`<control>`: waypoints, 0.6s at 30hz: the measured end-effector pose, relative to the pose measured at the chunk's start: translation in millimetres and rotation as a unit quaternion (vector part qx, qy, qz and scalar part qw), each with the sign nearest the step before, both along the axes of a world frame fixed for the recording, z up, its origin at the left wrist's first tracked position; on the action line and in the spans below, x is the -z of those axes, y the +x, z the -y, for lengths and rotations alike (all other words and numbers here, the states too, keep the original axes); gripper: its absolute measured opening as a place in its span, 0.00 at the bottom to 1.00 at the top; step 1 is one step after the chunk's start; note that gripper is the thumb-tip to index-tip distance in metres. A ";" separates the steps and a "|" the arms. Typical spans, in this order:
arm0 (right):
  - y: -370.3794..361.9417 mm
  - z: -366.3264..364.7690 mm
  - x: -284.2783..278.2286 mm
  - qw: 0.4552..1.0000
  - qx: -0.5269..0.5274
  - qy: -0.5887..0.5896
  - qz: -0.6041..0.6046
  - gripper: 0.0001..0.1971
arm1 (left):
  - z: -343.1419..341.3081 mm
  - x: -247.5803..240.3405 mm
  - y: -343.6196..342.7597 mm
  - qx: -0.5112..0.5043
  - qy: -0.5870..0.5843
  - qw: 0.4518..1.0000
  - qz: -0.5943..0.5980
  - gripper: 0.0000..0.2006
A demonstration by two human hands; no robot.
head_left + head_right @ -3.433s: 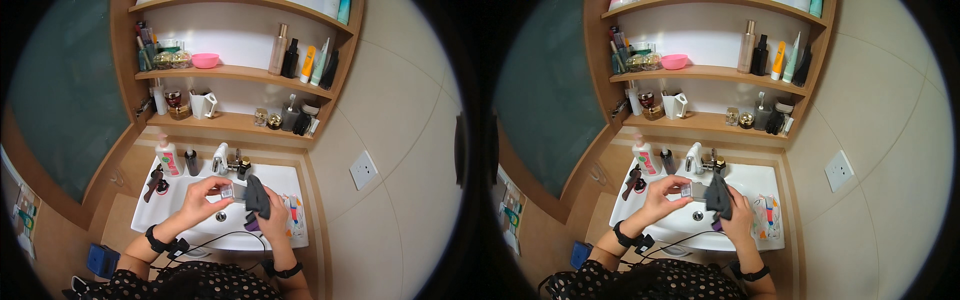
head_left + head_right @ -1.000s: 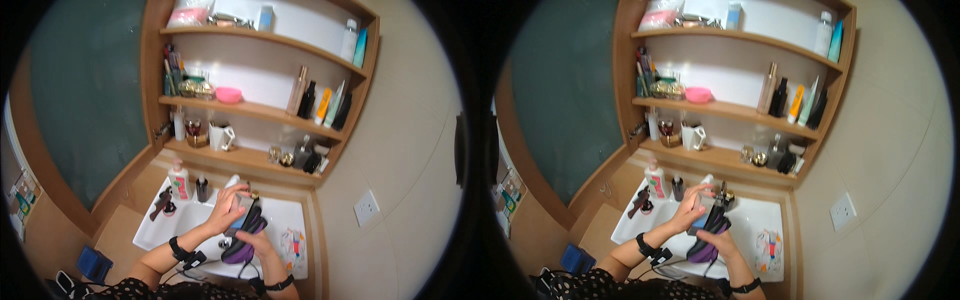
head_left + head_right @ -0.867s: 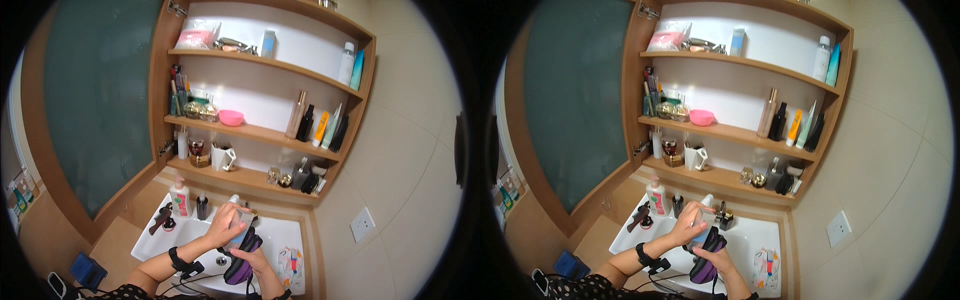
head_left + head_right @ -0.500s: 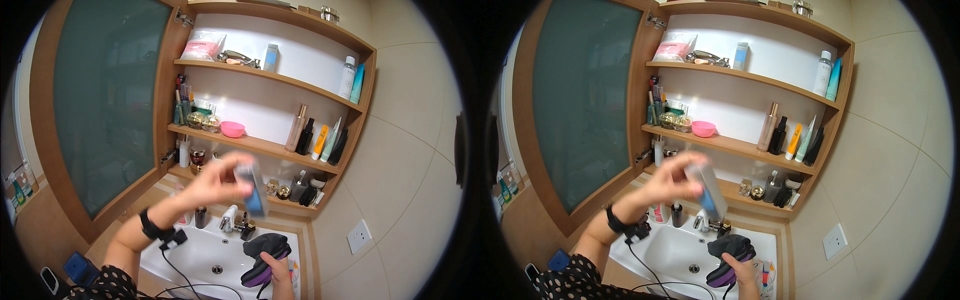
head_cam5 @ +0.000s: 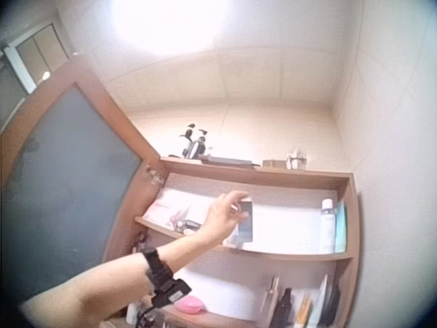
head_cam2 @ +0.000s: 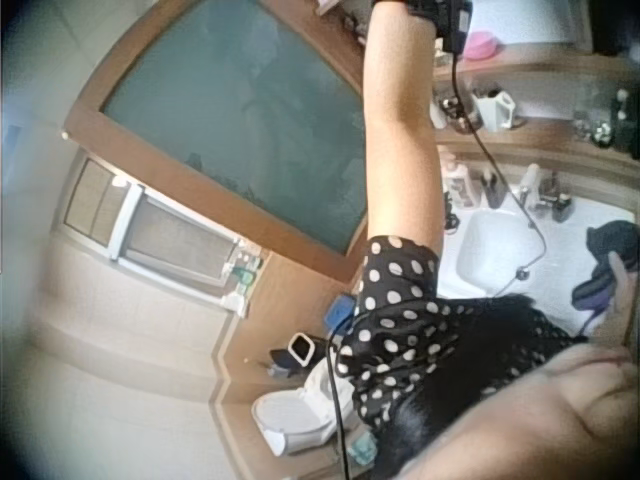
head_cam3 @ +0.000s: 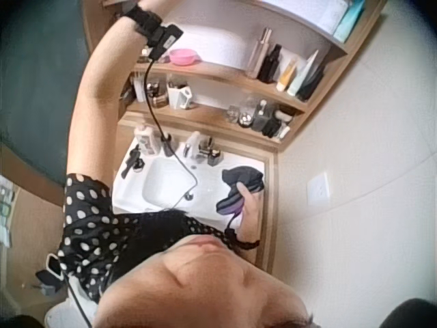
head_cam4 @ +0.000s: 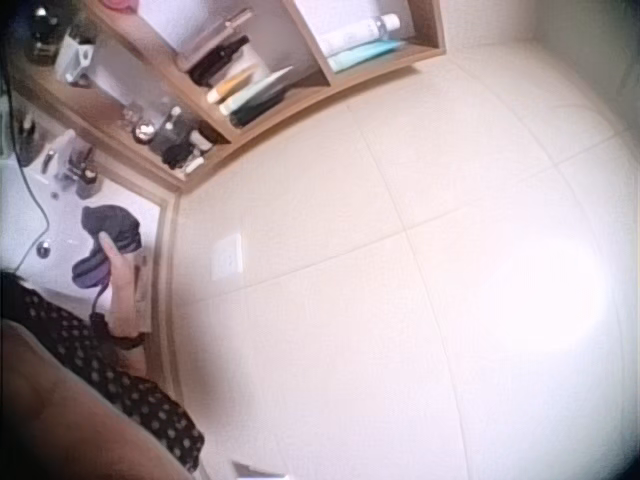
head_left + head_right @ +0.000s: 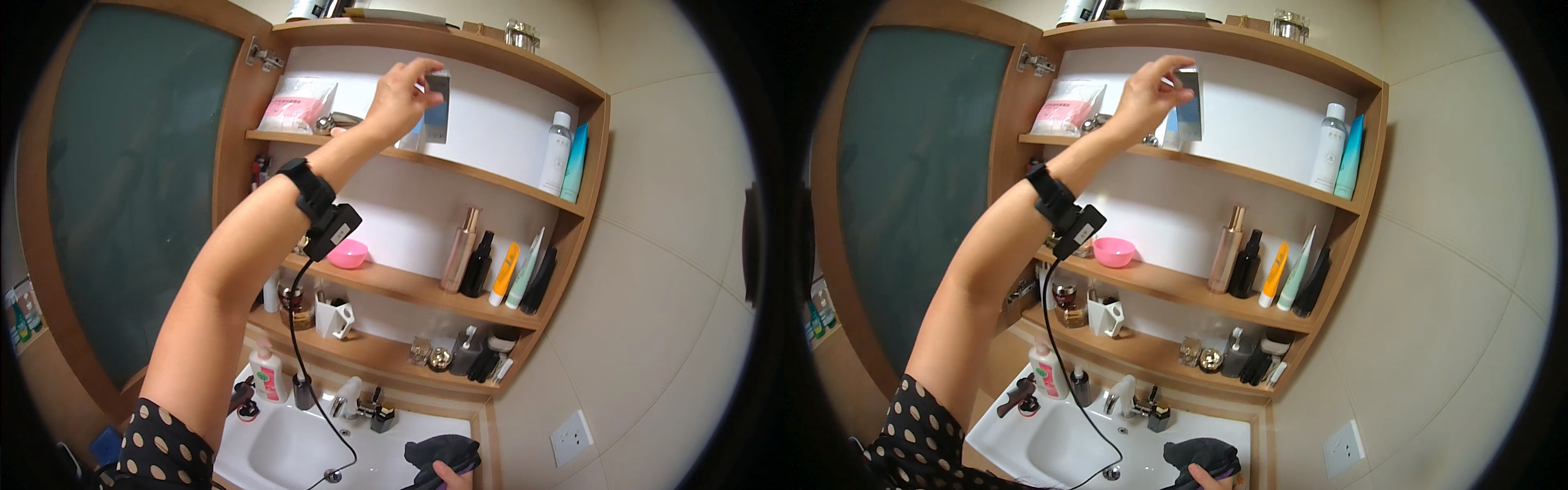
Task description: Cleaning and organizing bathroom sink, cosmetic bottles, and cabinet shelves.
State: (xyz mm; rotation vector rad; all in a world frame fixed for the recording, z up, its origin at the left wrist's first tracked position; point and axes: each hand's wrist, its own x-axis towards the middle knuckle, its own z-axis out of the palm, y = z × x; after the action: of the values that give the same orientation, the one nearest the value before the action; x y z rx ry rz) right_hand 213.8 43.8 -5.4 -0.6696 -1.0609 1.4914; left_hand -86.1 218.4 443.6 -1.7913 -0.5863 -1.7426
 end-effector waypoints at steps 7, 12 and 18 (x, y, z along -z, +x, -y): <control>18.9 -30.2 0.9 0.999 0.013 0.017 0.030 0.14 | -57.5 -16.5 -2.5 -0.139 -0.091 0.984 -0.061 0.20; 29.9 -31.1 5.3 0.998 0.029 0.032 0.038 0.13 | -78.3 -14.1 -5.8 -0.261 -0.026 0.960 -0.102 0.20; 37.4 -30.8 15.9 0.996 0.035 0.067 0.047 0.13 | -86.2 -15.9 -15.6 -0.414 -0.016 0.903 -0.117 0.21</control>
State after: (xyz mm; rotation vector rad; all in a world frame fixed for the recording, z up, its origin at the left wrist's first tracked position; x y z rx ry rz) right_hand 251.2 74.6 -21.3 -0.6808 -1.1867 1.3254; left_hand -101.8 304.6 459.5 -1.4125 -1.0750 -0.9229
